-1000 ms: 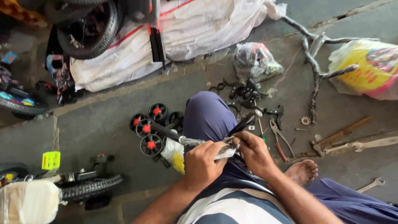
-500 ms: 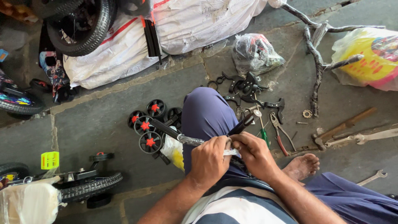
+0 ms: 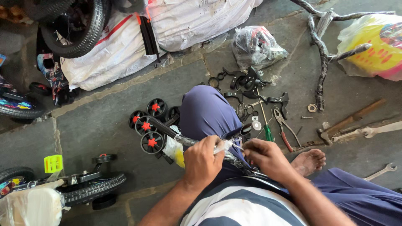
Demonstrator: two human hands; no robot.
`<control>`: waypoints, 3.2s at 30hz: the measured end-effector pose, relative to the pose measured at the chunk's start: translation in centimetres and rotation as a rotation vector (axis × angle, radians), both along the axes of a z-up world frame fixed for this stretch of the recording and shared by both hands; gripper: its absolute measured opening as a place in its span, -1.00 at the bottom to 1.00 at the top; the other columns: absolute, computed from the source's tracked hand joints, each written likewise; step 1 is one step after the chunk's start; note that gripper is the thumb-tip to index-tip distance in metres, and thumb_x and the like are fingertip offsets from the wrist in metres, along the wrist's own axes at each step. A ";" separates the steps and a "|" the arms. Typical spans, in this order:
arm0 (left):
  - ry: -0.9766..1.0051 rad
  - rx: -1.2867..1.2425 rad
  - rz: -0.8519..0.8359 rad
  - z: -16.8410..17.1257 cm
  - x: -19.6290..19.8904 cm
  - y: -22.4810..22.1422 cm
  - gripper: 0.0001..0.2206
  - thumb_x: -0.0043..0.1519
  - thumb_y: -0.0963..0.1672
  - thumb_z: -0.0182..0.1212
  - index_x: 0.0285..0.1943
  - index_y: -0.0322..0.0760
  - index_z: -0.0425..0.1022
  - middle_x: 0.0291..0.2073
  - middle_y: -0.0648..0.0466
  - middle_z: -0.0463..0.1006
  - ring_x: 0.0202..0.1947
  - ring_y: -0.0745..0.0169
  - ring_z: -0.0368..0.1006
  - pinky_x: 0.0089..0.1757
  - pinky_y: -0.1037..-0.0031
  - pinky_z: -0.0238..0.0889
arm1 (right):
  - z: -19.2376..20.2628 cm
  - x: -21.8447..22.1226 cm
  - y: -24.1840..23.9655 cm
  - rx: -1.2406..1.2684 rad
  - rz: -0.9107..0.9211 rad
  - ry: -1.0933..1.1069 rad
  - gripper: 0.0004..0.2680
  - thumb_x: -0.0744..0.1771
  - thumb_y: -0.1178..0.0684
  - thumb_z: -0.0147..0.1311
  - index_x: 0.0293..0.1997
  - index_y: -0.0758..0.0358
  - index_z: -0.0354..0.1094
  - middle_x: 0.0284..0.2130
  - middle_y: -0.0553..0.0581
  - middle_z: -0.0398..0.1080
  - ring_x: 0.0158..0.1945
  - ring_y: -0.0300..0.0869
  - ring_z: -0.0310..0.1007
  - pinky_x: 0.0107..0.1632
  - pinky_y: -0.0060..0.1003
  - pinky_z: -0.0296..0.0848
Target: The person works on bicycle brake and handlebar components by hand, using a screwdriver to tighten parts and adjusting the assembly of the brake lever and handlebar tubing while sitting on the floor.
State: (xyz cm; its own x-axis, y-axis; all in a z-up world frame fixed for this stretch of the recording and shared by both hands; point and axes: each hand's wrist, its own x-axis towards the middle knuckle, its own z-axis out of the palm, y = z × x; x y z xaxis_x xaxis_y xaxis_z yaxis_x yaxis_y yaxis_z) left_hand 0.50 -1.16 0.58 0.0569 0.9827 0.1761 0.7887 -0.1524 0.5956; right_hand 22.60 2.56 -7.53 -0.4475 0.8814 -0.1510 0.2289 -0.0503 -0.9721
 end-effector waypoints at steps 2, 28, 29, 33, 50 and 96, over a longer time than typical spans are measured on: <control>-0.098 -0.052 -0.002 0.5 -0.5 0.3 -0.87 0.17 -0.17 0.30 -0.20 -0.33 0.49 -0.40 -0.13 0.61 -0.36 -0.19 0.56 -0.31 0.11 0.36 | -0.6 0.6 0.0 -0.602 0.006 0.403 -0.91 0.36 0.19 0.13 -0.15 0.41 0.50 -0.44 0.03 0.41 -0.37 -0.26 0.35 -0.31 -0.36 0.28; -0.014 0.073 -0.120 1.8 -0.1 0.7 -0.77 0.11 -0.24 0.28 -0.05 -0.34 0.59 -0.45 -0.05 0.53 -0.44 -0.08 0.53 -0.38 0.20 0.37 | 1.8 -4.3 -1.0 0.168 -0.126 0.116 -0.94 0.35 0.23 0.10 -0.15 0.38 0.43 -0.33 0.10 0.42 -0.30 -0.25 0.41 -0.23 -0.41 0.38; 0.002 0.088 -0.122 1.5 -0.1 0.8 -0.79 0.10 -0.25 0.26 -0.07 -0.33 0.58 -0.45 -0.03 0.51 -0.42 -0.05 0.53 -0.36 0.21 0.37 | 1.8 -4.3 -1.0 0.192 -0.135 0.109 -0.93 0.35 0.22 0.10 -0.14 0.37 0.44 -0.33 0.09 0.44 -0.31 -0.27 0.42 -0.24 -0.42 0.39; 0.039 0.136 -0.177 0.8 -0.4 0.5 -0.84 0.12 -0.25 0.28 -0.14 -0.30 0.56 -0.46 -0.01 0.46 -0.40 -0.03 0.50 -0.35 0.21 0.35 | 1.0 -4.5 -1.6 -0.014 -0.246 0.173 -0.93 0.34 0.21 0.16 -0.16 0.36 0.52 -0.43 0.06 0.52 -0.35 -0.35 0.42 -0.29 -0.44 0.43; 0.133 0.192 -0.309 0.6 -1.4 0.8 -0.75 0.11 -0.26 0.25 -0.02 -0.40 0.47 -0.42 -0.01 0.43 -0.39 0.01 0.48 -0.38 0.27 0.34 | 3.5 -3.5 -0.6 0.619 -0.088 -0.091 -0.86 0.25 0.23 0.22 -0.16 0.28 0.48 -0.30 0.16 0.48 -0.31 -0.03 0.55 -0.29 -0.26 0.48; 0.097 0.306 -0.202 0.0 -1.5 1.5 -0.85 0.09 -0.18 0.27 -0.21 -0.32 0.45 -0.44 -0.03 0.37 -0.39 -0.04 0.41 -0.32 0.21 0.31 | -3.0 0.8 -0.4 -0.239 -0.262 -0.095 -0.87 0.32 0.12 0.19 -0.11 0.33 0.54 -0.45 0.09 0.50 -0.44 -0.29 0.39 -0.39 -0.39 0.35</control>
